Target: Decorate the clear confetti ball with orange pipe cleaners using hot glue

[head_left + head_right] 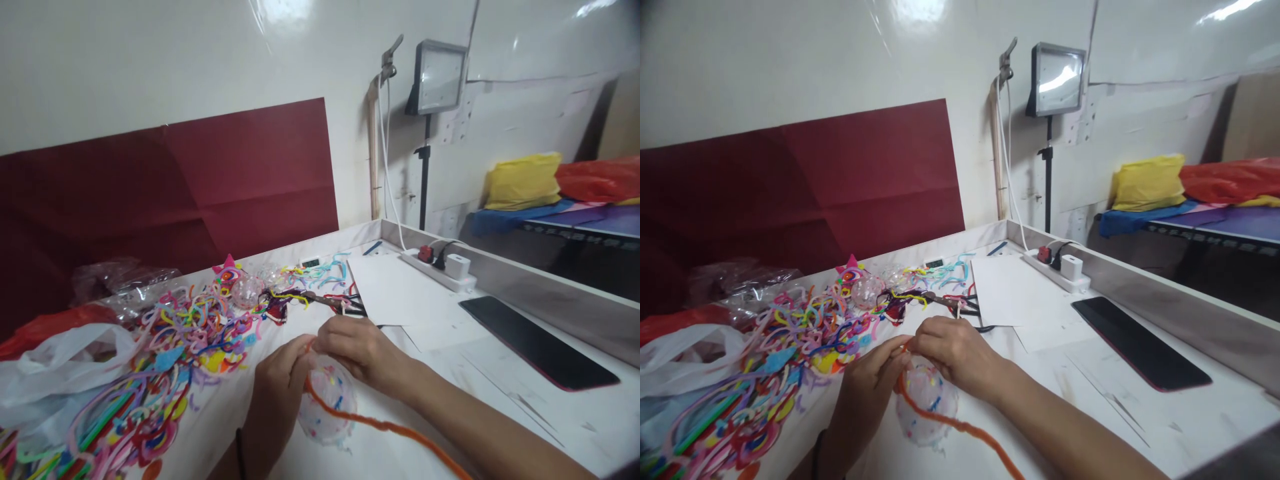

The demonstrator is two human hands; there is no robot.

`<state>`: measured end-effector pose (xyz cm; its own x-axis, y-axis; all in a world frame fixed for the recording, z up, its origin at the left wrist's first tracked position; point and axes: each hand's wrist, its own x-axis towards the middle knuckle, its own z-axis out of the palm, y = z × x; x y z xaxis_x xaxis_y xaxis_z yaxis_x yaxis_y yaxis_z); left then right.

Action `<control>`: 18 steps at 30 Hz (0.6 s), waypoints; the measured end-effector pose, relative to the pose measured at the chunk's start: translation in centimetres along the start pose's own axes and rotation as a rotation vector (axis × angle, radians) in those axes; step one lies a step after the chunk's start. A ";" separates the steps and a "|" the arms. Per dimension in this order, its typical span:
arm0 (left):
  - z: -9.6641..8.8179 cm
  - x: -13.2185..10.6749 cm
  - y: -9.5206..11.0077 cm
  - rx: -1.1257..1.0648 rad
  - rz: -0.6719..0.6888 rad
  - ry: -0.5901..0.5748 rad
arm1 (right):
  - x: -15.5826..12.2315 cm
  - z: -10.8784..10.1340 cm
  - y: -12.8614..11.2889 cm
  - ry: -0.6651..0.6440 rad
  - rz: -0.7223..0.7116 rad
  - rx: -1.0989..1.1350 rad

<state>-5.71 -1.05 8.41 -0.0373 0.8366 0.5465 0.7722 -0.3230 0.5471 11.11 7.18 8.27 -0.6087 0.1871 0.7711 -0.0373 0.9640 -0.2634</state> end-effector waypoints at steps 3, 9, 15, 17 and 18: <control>-0.2 0.0 0.1 -0.089 -0.121 -0.074 | 0.0 -0.2 -0.1 -0.063 0.004 -0.029; -0.3 0.2 0.2 -0.331 -0.341 -0.183 | 0.0 0.4 -0.1 -0.029 0.034 -0.058; 0.3 0.5 0.5 -0.409 -0.441 -0.098 | -0.4 1.5 -0.2 0.108 0.125 -0.040; 0.6 0.6 0.8 -0.429 -0.444 -0.064 | -0.5 1.8 -0.3 0.166 0.153 -0.032; 0.7 0.6 0.9 -0.440 -0.446 -0.055 | -0.5 2.0 -0.4 0.195 0.167 -0.029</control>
<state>-4.60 -0.49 8.81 -0.2537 0.9506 0.1789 0.3559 -0.0803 0.9311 9.83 6.29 6.85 -0.4399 0.3744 0.8163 0.0757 0.9212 -0.3817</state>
